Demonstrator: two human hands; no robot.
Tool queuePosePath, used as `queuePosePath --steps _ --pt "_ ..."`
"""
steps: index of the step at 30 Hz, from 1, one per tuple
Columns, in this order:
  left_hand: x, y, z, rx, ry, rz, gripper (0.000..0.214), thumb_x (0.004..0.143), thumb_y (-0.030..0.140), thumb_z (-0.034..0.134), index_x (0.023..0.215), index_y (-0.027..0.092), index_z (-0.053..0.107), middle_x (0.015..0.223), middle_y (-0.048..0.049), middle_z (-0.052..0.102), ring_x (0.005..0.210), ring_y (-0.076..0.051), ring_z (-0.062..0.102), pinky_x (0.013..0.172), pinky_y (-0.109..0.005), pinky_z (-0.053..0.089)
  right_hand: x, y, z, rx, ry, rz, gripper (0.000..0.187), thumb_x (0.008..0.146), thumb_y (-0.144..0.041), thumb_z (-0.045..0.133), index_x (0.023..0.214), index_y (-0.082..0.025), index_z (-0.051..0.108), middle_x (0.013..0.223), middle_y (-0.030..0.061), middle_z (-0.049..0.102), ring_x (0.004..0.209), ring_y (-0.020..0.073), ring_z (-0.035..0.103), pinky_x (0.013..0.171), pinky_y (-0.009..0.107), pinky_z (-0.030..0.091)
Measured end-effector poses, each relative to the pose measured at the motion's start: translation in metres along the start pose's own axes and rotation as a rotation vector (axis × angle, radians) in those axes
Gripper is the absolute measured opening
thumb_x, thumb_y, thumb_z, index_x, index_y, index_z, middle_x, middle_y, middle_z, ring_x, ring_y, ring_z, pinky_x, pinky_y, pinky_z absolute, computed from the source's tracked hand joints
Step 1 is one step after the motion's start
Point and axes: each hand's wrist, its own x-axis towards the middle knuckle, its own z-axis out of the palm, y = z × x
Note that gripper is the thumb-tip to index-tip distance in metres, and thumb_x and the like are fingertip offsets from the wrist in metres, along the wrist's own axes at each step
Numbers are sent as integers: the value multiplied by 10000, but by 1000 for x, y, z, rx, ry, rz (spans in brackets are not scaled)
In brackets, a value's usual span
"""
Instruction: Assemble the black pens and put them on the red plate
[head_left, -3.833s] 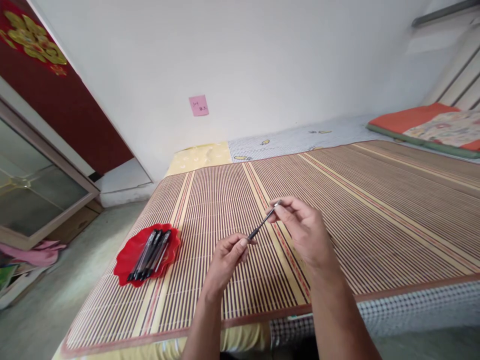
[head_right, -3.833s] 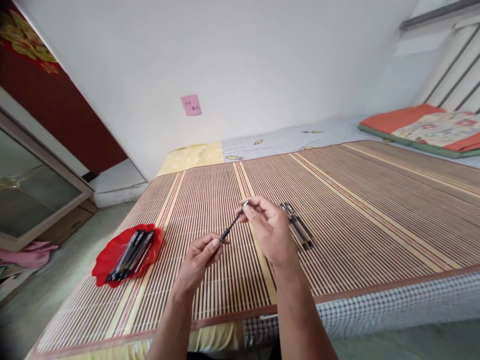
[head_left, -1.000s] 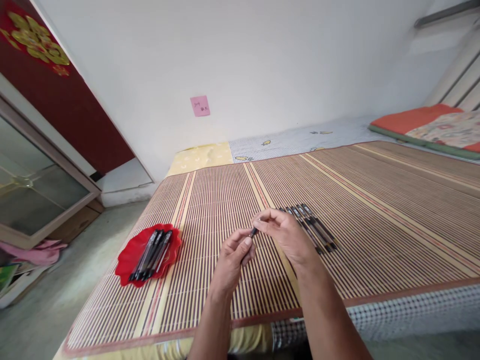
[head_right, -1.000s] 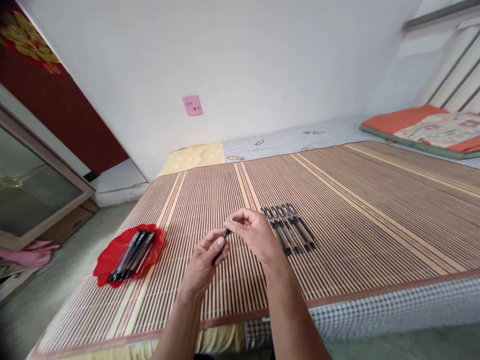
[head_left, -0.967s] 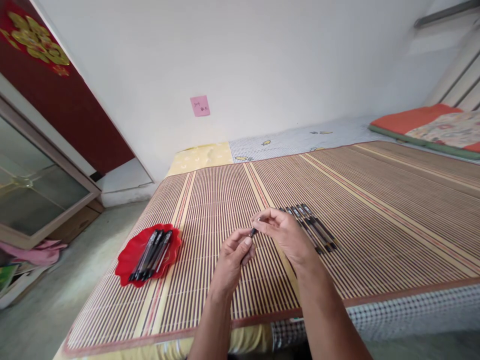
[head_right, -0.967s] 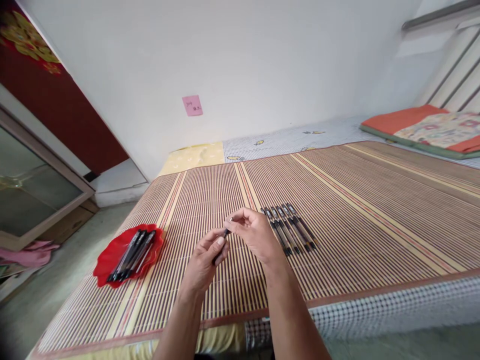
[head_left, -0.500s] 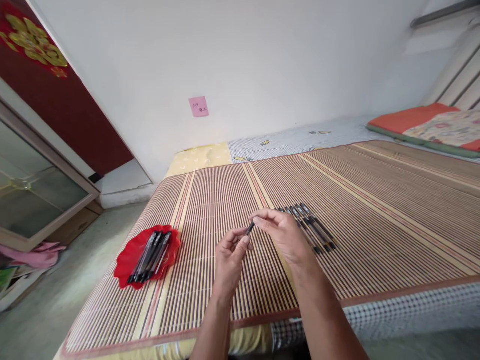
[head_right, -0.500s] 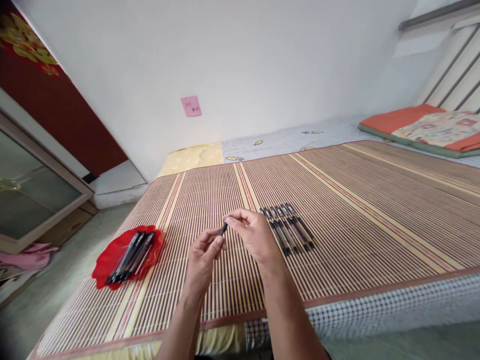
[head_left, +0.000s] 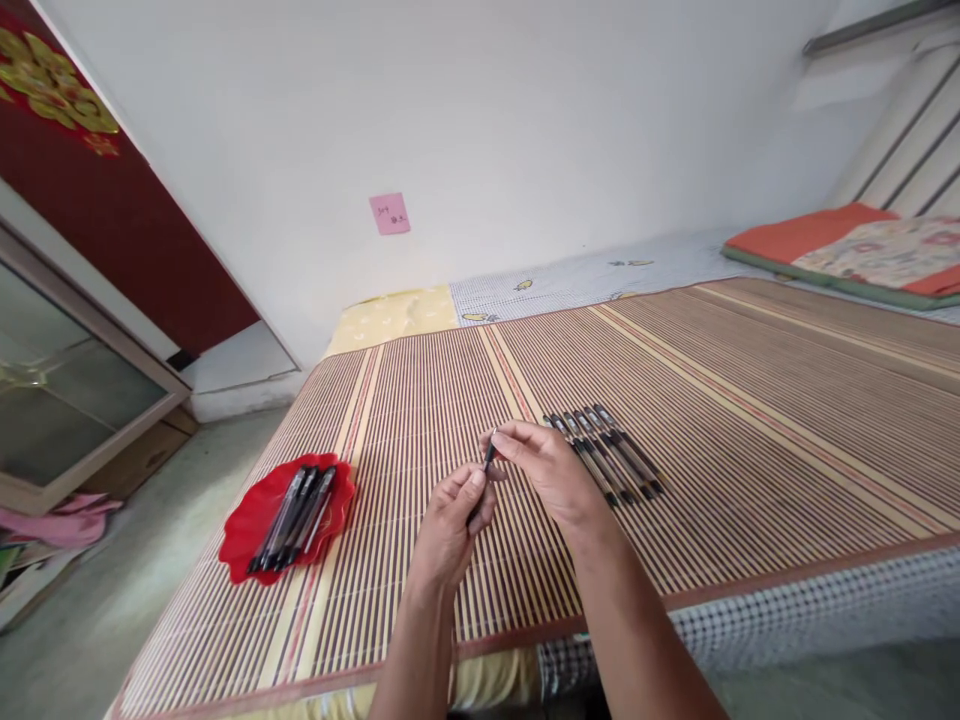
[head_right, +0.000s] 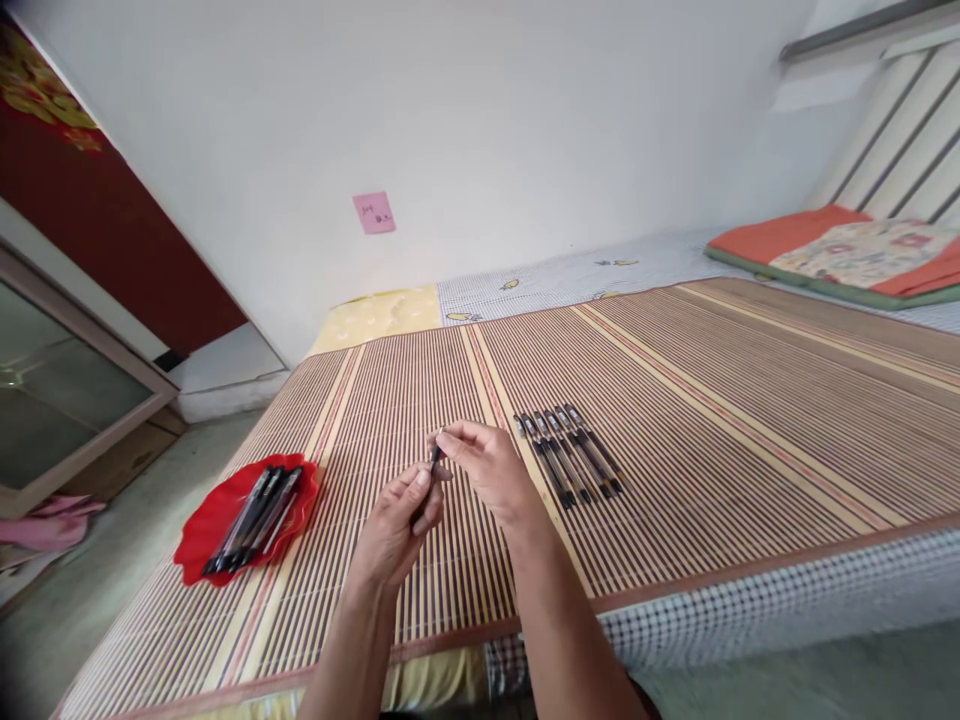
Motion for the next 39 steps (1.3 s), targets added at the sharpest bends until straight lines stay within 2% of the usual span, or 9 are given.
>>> queuePosePath --steps 7,17,21,23,25,29,32,36,39 --pt "2 2 -3 15 51 10 308 870 436 768 892 138 693 618 28 583 498 -54 364 521 -215 249 2 2 9 2 34 -17 207 858 -419 711 857 -222 774 902 37 764 893 188 689 875 347 526" --pt "7 -3 -9 104 233 108 316 750 403 865 789 159 668 660 17 665 521 -69 509 543 -201 387 7 12 27 -66 141 -63 207 866 -380 653 827 -201 750 820 29 738 790 174 672 736 297 511" --pt "7 -5 -11 204 312 157 293 782 396 838 830 160 671 669 18 671 534 -79 547 567 -209 430 10 20 25 -108 139 -64 253 907 -401 622 926 -190 762 900 41 763 889 192 701 804 298 529" --pt "7 -5 -13 209 356 161 281 796 390 826 846 165 665 677 24 667 533 -80 558 555 -204 432 13 27 16 -313 175 -66 324 972 -403 543 1056 -173 756 1051 85 772 1017 219 697 913 338 519" --pt "8 -5 -15 168 369 135 277 797 384 825 847 169 658 668 33 653 525 -76 553 537 -197 424 15 35 2 -691 264 -9 378 1021 -349 463 1202 -137 718 1250 152 721 1200 270 629 1045 411 452" --pt "10 -5 -16 96 352 78 295 782 386 838 845 162 658 657 34 636 507 -72 528 503 -190 404 17 51 -26 -1292 320 272 402 987 -250 525 1324 -71 652 1510 231 537 1442 367 408 1152 502 322" --pt "10 -6 -16 81 338 62 312 779 402 842 853 157 662 665 32 636 504 -70 522 491 -188 398 17 61 -36 -1420 273 355 363 983 -183 487 1253 -61 696 1510 231 540 1472 367 371 1150 493 312" --pt "9 -6 -18 59 340 60 314 778 403 843 863 154 673 665 33 632 508 -66 519 494 -183 400 18 61 -39 -1430 218 296 329 969 -140 467 1115 -100 759 1212 189 732 1213 312 609 991 399 431" --pt "9 -5 -20 26 355 61 323 756 401 858 850 152 675 660 32 626 506 -64 509 485 -179 385 19 58 -43 -1425 243 268 374 977 -109 421 1178 -126 736 1153 161 750 1093 252 658 915 334 446"
